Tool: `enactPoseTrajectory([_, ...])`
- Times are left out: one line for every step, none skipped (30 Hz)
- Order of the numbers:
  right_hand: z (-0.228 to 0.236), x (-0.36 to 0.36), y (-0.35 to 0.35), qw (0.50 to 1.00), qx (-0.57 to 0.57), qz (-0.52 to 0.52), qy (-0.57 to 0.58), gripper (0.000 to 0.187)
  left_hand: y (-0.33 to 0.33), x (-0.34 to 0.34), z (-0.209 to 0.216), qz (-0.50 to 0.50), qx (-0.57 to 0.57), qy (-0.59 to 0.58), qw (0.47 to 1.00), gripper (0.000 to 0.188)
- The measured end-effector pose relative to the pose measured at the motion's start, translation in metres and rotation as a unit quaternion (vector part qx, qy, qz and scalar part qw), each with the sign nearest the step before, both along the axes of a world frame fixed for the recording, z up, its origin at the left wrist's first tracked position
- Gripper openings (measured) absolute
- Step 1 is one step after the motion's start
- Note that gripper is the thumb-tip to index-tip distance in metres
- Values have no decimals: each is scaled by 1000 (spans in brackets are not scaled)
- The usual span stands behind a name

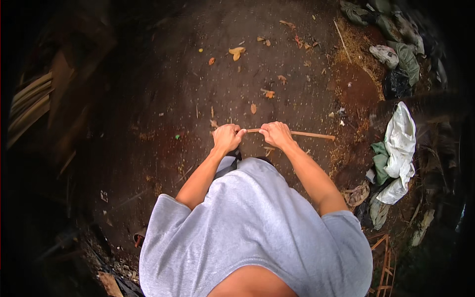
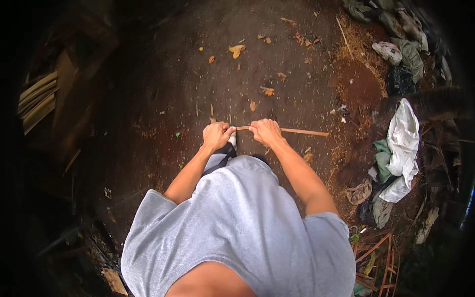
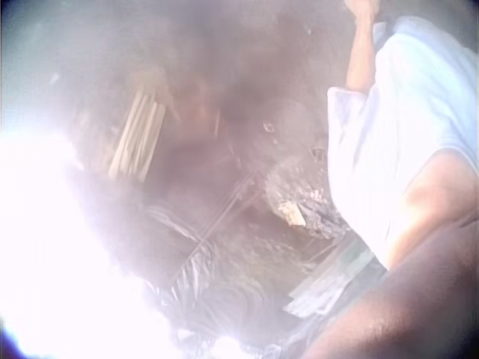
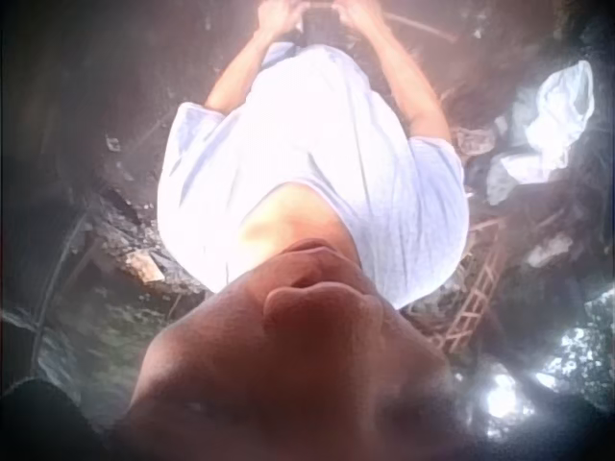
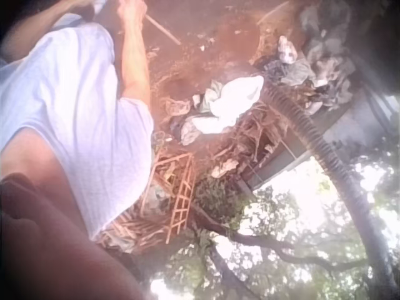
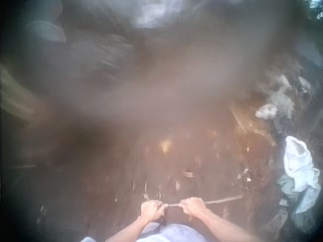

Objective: The person is assembling a small metal component onto a thin wooden stick.

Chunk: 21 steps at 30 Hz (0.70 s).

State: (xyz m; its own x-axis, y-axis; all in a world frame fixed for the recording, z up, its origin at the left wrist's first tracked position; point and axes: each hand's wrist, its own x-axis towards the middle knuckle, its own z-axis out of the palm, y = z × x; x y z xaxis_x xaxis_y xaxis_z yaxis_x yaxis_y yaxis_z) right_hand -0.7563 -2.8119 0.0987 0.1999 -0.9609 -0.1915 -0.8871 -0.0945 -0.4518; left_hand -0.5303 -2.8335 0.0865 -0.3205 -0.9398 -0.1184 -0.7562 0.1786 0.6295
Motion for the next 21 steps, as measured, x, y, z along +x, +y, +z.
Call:
enactPoseTrajectory([5,-2,-29,1000,2,-6,1,20,-32,-2,11,-1,15,3,1000,35])
enactPoseTrajectory([9,-5,-58,1000,-7,-16,9,20,-66,-7,17,-7,17,4,1000,35])
enactPoseTrajectory([15,-5,-85,999,-16,-27,14,20,-100,-9,21,-25,19,-12,999,35])
enactPoseTrajectory([22,-6,-112,999,-14,-31,26,20,-131,-11,25,-42,22,-28,998,36])
enactPoseTrajectory([22,-8,-136,999,-11,-39,23,20,-159,-14,28,-50,24,-32,998,36])
enactPoseTrajectory([18,-13,-160,999,-22,-38,24,21,-187,-20,28,-49,36,-33,998,36])
enactPoseTrajectory([13,-18,-184,999,-32,-37,25,21,-215,-25,29,-47,48,-34,997,36])
enactPoseTrajectory([9,-22,-208,998,-31,-44,23,21,-245,-31,29,-54,50,-37,997,36])
enactPoseTrajectory([3,-28,-233,997,-51,-47,32,21,-275,-37,28,-67,55,-42,995,36])
enactPoseTrajectory([-2,-33,-257,995,-71,-48,42,21,-303,-43,27,-79,60,-48,994,35])
enactPoseTrajectory([-8,-38,-281,995,-70,-51,40,21,-328,-49,22,-81,60,-50,994,35])
enactPoseTrajectory([-14,-43,-307,994,-77,-58,40,21,-355,-56,18,-82,45,-49,994,35])
enactPoseTrajectory([-21,-49,-333,993,-85,-65,41,20,-383,-64,13,-82,29,-48,995,34])
enactPoseTrajectory([-26,-57,-361,993,-88,-66,38,20,-412,-72,10,-82,27,-52,995,34])
enactPoseTrajectory([-32,-65,-389,992,-101,-64,37,19,-440,-81,10,-81,44,-56,994,34])
enactPoseTrajectory([-39,-72,-417,991,-114,-62,36,18,-469,-90,10,-79,61,-62,993,34])
enactPoseTrajectory([-45,-78,-446,991,-116,-62,31,18,-498,-98,8,-78,59,-67,993,34])
enactPoseTrajectory([-47,-86,-477,989,-133,-62,28,17,-528,-106,7,-73,56,-75,993,33])
enactPoseTrajectory([-49,-93,-508,987,-150,-60,26,16,-558,-113,6,-67,54,-83,993,33])
enactPoseTrajectory([-51,-100,-537,983,-179,-46,20,16,-586,-120,4,-56,52,-92,993,32])
enactPoseTrajectory([-51,-107,-568,983,-180,-43,16,16,-615,-127,8,-52,51,-96,993,32])
